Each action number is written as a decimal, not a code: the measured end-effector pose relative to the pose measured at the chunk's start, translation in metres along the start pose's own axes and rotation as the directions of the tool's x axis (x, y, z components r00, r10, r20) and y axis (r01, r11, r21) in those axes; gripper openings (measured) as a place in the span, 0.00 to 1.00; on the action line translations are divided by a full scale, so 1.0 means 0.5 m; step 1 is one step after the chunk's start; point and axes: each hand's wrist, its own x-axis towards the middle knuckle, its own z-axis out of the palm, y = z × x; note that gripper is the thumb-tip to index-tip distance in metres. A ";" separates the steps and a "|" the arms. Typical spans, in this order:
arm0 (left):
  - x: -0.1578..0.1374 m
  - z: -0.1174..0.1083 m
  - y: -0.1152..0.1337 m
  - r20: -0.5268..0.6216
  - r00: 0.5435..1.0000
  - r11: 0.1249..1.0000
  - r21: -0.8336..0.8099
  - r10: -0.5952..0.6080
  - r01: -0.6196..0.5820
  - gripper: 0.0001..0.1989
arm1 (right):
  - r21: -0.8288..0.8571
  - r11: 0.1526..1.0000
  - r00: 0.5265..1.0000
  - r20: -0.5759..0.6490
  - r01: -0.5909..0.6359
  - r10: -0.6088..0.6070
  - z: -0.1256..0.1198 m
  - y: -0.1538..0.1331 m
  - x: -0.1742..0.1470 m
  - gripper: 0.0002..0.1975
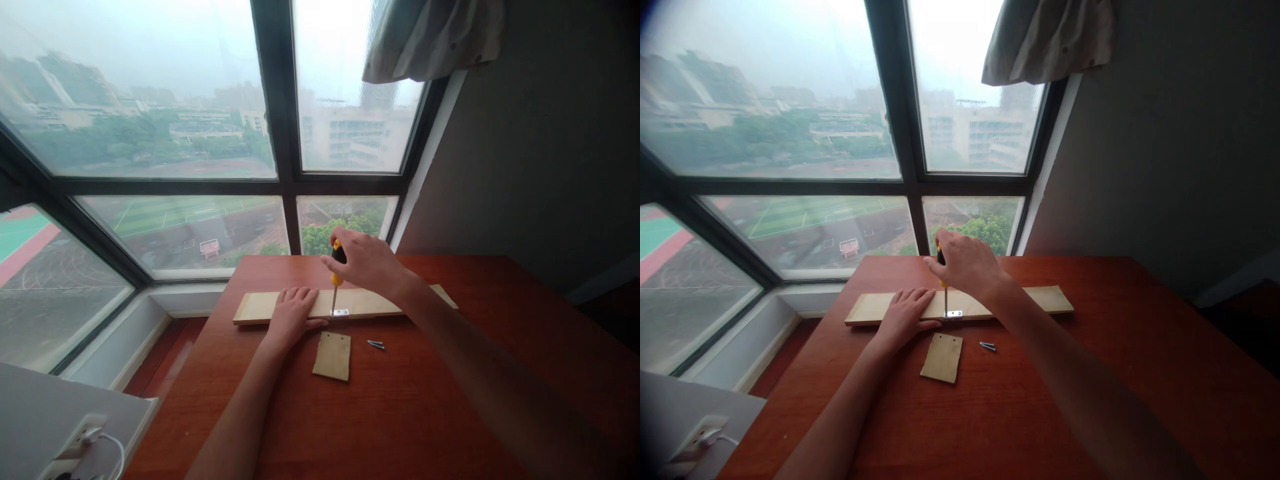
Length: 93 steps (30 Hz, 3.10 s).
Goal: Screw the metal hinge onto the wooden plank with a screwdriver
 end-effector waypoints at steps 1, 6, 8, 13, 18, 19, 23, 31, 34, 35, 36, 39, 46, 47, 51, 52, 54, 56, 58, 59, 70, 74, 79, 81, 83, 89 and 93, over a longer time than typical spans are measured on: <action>0.000 0.001 -0.001 -0.005 1.000 1.000 0.004 0.003 -0.003 0.34 | -0.013 1.000 1.000 -0.008 -0.013 0.013 0.001 0.000 0.002 0.13; 0.000 0.004 -0.002 -0.018 1.000 1.000 0.009 0.012 -0.012 0.35 | 0.045 0.999 1.000 0.011 0.001 -0.001 0.006 0.006 0.006 0.10; -0.001 0.004 -0.001 -0.022 1.000 1.000 0.005 0.011 -0.011 0.34 | 0.082 0.996 0.999 0.033 0.020 -0.023 0.005 0.007 0.004 0.13; 0.000 0.001 -0.001 -0.016 1.000 1.000 -0.001 0.015 -0.015 0.34 | -0.024 1.000 1.000 -0.010 -0.013 0.013 0.002 -0.003 0.005 0.12; 0.000 -0.001 0.000 -0.013 1.000 1.000 0.000 0.007 -0.007 0.35 | 0.001 1.000 1.000 0.012 -0.019 0.019 0.000 -0.006 0.009 0.09; 0.000 -0.001 0.000 -0.011 1.000 1.000 0.000 0.005 -0.005 0.35 | 0.031 0.999 1.000 0.019 -0.011 0.010 0.000 -0.005 0.009 0.11; 0.001 -0.001 0.000 -0.003 1.000 1.000 -0.001 0.001 -0.001 0.35 | 0.082 0.997 1.000 0.025 0.013 -0.015 0.000 -0.007 0.008 0.13; 0.001 0.000 0.000 -0.009 1.000 1.000 0.005 0.001 -0.001 0.35 | -0.045 0.999 0.999 -0.024 -0.029 0.028 0.004 -0.013 0.010 0.10; 0.000 0.002 -0.001 -0.008 1.000 1.000 0.003 0.005 -0.005 0.34 | 0.062 0.998 1.000 0.007 0.013 -0.013 0.002 -0.010 0.006 0.14; 0.000 0.003 -0.001 -0.009 1.000 1.000 0.002 0.005 -0.005 0.34 | 0.077 0.997 1.000 0.014 0.022 -0.023 0.001 -0.010 0.004 0.15; 0.000 0.004 -0.002 -0.010 1.000 1.000 0.000 0.004 -0.004 0.34 | 0.074 0.997 1.000 0.015 0.025 -0.027 0.000 -0.010 0.003 0.15; 0.000 0.007 -0.003 -0.018 1.000 1.000 -0.001 0.003 -0.003 0.35 | -0.022 1.000 1.000 -0.009 -0.004 0.004 -0.001 -0.013 0.002 0.12; 0.000 0.005 -0.003 -0.013 1.000 1.000 -0.008 0.007 -0.007 0.35 | -0.007 1.000 1.000 0.018 -0.004 0.004 -0.005 -0.007 0.000 0.13; 0.000 0.005 -0.003 -0.011 1.000 1.000 -0.009 0.005 -0.005 0.35 | 0.021 1.000 1.000 0.030 0.007 -0.008 -0.005 -0.006 -0.001 0.15; -0.001 0.004 -0.002 -0.005 1.000 1.000 -0.008 -0.001 0.001 0.35 | -0.004 1.000 1.000 0.016 -0.013 0.013 -0.005 -0.010 -0.001 0.13; -0.001 0.004 -0.002 -0.005 1.000 1.000 -0.008 -0.002 0.002 0.35 | -0.030 0.999 1.000 0.004 -0.029 0.029 -0.005 -0.012 0.000 0.13; -0.001 0.003 -0.001 -0.005 1.000 1.000 -0.008 -0.002 0.002 0.35 | -0.058 0.997 0.999 -0.009 -0.047 0.047 -0.003 -0.014 0.002 0.12; -0.001 0.002 -0.001 -0.002 1.000 1.000 -0.014 -0.001 0.001 0.34 | -0.037 0.998 0.999 -0.006 -0.045 0.044 -0.002 -0.013 0.002 0.11; -0.001 0.001 -0.001 0.005 1.000 1.000 -0.020 -0.005 0.005 0.34 | 0.017 0.999 0.999 0.007 -0.035 0.034 -0.003 -0.010 0.001 0.12; -0.001 0.000 0.000 0.007 1.000 1.000 -0.022 -0.007 0.007 0.34 | 0.047 0.999 0.999 0.020 -0.027 0.026 -0.003 -0.008 0.000 0.14; -0.001 0.001 0.000 -0.002 1.000 1.000 -0.008 -0.002 0.002 0.35 | -0.044 0.998 0.997 -0.052 -0.054 0.052 0.006 -0.011 0.005 0.10; -0.001 0.001 0.000 0.000 1.000 1.000 -0.010 -0.003 0.003 0.35 | 0.094 0.996 1.000 -0.016 -0.003 0.004 0.004 -0.006 0.003 0.14; -0.001 0.001 0.000 0.009 1.000 1.000 -0.019 -0.013 0.014 0.34 | 0.041 0.999 0.999 -0.035 -0.005 0.007 -0.001 -0.010 0.000 0.10; -0.001 0.001 0.001 0.003 1.000 1.000 -0.020 -0.009 0.009 0.34 | -0.035 0.999 0.998 -0.044 -0.042 0.040 0.000 -0.012 0.000 0.12; -0.001 0.001 0.001 0.003 1.000 1.000 -0.020 -0.010 0.010 0.34 | -0.058 0.997 0.998 -0.032 -0.059 0.057 0.000 -0.012 0.000 0.11; 0.000 0.000 0.001 0.016 1.000 0.999 -0.028 -0.017 0.018 0.34 | 0.067 0.998 1.000 0.007 0.001 -0.001 -0.002 -0.008 -0.005 0.13; -0.001 0.001 0.001 -0.001 1.000 1.000 -0.027 -0.011 0.011 0.34 | -0.012 1.000 0.999 -0.037 -0.027 0.026 0.001 -0.010 -0.003 0.11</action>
